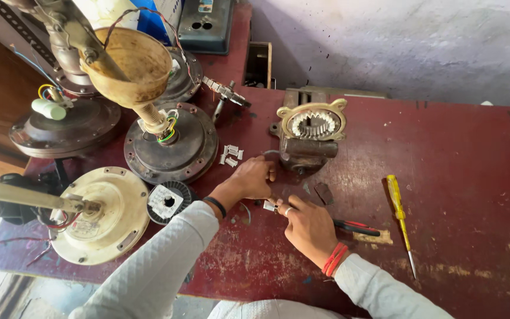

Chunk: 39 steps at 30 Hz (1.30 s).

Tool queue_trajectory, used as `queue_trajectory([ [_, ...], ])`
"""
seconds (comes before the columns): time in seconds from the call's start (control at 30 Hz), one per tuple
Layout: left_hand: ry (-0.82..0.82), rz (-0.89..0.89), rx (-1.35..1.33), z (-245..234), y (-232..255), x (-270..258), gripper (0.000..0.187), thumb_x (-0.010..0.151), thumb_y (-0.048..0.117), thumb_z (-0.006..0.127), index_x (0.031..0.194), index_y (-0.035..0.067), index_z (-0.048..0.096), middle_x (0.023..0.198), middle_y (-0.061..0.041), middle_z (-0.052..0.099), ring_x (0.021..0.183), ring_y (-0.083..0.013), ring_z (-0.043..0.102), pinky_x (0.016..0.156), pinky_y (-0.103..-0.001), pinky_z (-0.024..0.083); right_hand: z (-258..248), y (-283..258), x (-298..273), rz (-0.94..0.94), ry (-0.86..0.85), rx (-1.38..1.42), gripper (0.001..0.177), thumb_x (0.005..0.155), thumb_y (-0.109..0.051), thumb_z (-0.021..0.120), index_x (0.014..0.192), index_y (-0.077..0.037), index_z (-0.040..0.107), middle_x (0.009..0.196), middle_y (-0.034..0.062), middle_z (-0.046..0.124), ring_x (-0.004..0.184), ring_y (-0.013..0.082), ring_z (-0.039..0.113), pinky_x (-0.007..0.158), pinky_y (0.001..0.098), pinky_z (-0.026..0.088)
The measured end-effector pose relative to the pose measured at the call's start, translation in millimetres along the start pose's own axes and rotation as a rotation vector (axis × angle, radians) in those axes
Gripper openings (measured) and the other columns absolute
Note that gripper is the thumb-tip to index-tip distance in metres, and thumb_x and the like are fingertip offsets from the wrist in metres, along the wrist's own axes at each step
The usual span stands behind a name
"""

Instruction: The person uses a screwdriver to adjust a metal component clamped in a vise, then repeatedly picks up small white plastic pieces and inserts them into slots on the component. The person also uses scissors to trim a piece of material.

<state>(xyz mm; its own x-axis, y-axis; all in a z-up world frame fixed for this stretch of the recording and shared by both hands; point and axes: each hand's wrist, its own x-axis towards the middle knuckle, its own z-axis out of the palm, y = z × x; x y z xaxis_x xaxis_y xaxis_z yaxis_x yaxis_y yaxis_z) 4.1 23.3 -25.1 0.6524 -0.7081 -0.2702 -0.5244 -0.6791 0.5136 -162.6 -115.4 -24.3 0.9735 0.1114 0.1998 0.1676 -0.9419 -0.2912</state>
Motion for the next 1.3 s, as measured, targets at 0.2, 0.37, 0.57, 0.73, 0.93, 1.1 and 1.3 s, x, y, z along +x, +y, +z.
queue_trajectory([
  [0.2, 0.108, -0.046, 0.155, 10, 20, -1, 0.065, 0.057, 0.041, 0.096, 0.109, 0.013, 0.069, 0.118, -0.009, 0.062, 0.118, -0.0313, 0.057, 0.099, -0.044, 0.047, 1, -2, 3, 0.024, -0.019, 0.013, 0.032, 0.07, -0.001, 0.068, 0.1, -0.008, 0.077, 0.094, 0.0064, 0.063, 0.078, 0.0289, 0.067, 0.066, 0.0435, 0.055],
  [0.37, 0.026, -0.045, 0.233, 6, 30, -18, 0.06, 0.068, 0.041, 0.091, 0.115, 0.013, 0.066, 0.124, -0.013, 0.055, 0.124, -0.0314, 0.049, 0.102, -0.046, 0.042, 0, -8, 2, 0.044, -0.028, 0.02, 0.033, 0.07, -0.002, 0.069, 0.101, -0.008, 0.077, 0.092, 0.0066, 0.062, 0.084, 0.0289, 0.066, 0.068, 0.0431, 0.056],
  [0.57, 0.021, -0.05, 0.225, -1, 38, -28, 0.062, 0.07, 0.041, 0.09, 0.117, 0.011, 0.064, 0.121, -0.013, 0.053, 0.122, -0.031, 0.049, 0.101, -0.044, 0.041, -2, -8, 1, 0.063, -0.065, 0.044, 0.032, 0.07, -0.002, 0.069, 0.1, -0.007, 0.077, 0.092, 0.008, 0.061, 0.085, 0.0286, 0.066, 0.071, 0.0426, 0.056],
  [0.73, 0.029, -0.045, 0.221, 1, 36, -27, 0.063, 0.069, 0.04, 0.091, 0.118, 0.011, 0.063, 0.12, -0.013, 0.053, 0.121, -0.0309, 0.049, 0.1, -0.045, 0.041, 0, -13, -5, 0.058, -0.051, 0.064, 0.031, 0.07, -0.001, 0.069, 0.099, -0.007, 0.078, 0.092, 0.0074, 0.062, 0.085, 0.0283, 0.066, 0.07, 0.0434, 0.055],
  [0.93, 0.112, 0.024, 0.153, 7, 21, -26, 0.051, 0.069, 0.039, 0.09, 0.106, 0.011, 0.067, 0.118, -0.012, 0.055, 0.12, -0.0317, 0.05, 0.099, -0.045, 0.041, 2, -20, -17, 0.028, 0.122, 0.07, 0.028, 0.071, 0.0, 0.07, 0.096, -0.008, 0.076, 0.086, 0.0094, 0.058, 0.078, 0.0295, 0.063, 0.066, 0.0439, 0.052],
  [1.1, 0.201, 0.113, -0.085, 13, 5, -30, 0.026, 0.08, 0.034, 0.08, 0.089, 0.011, 0.074, 0.103, -0.011, 0.063, 0.105, -0.0311, 0.059, 0.09, -0.044, 0.047, 1, -24, -23, 0.021, 0.328, 0.068, 0.023, 0.074, 0.003, 0.07, 0.095, -0.005, 0.073, 0.081, 0.0101, 0.055, 0.074, 0.0308, 0.061, 0.063, 0.0442, 0.05],
  [1.3, 0.375, -0.005, -0.32, 18, 7, -60, 0.022, 0.091, 0.027, 0.071, 0.095, 0.005, 0.072, 0.096, -0.012, 0.069, 0.089, -0.0307, 0.07, 0.08, -0.042, 0.056, 0, -22, -21, 0.178, 0.387, 0.136, 0.011, 0.081, -0.002, 0.072, 0.092, -0.005, 0.072, 0.08, 0.0111, 0.055, 0.071, 0.0326, 0.061, 0.061, 0.0451, 0.049],
])
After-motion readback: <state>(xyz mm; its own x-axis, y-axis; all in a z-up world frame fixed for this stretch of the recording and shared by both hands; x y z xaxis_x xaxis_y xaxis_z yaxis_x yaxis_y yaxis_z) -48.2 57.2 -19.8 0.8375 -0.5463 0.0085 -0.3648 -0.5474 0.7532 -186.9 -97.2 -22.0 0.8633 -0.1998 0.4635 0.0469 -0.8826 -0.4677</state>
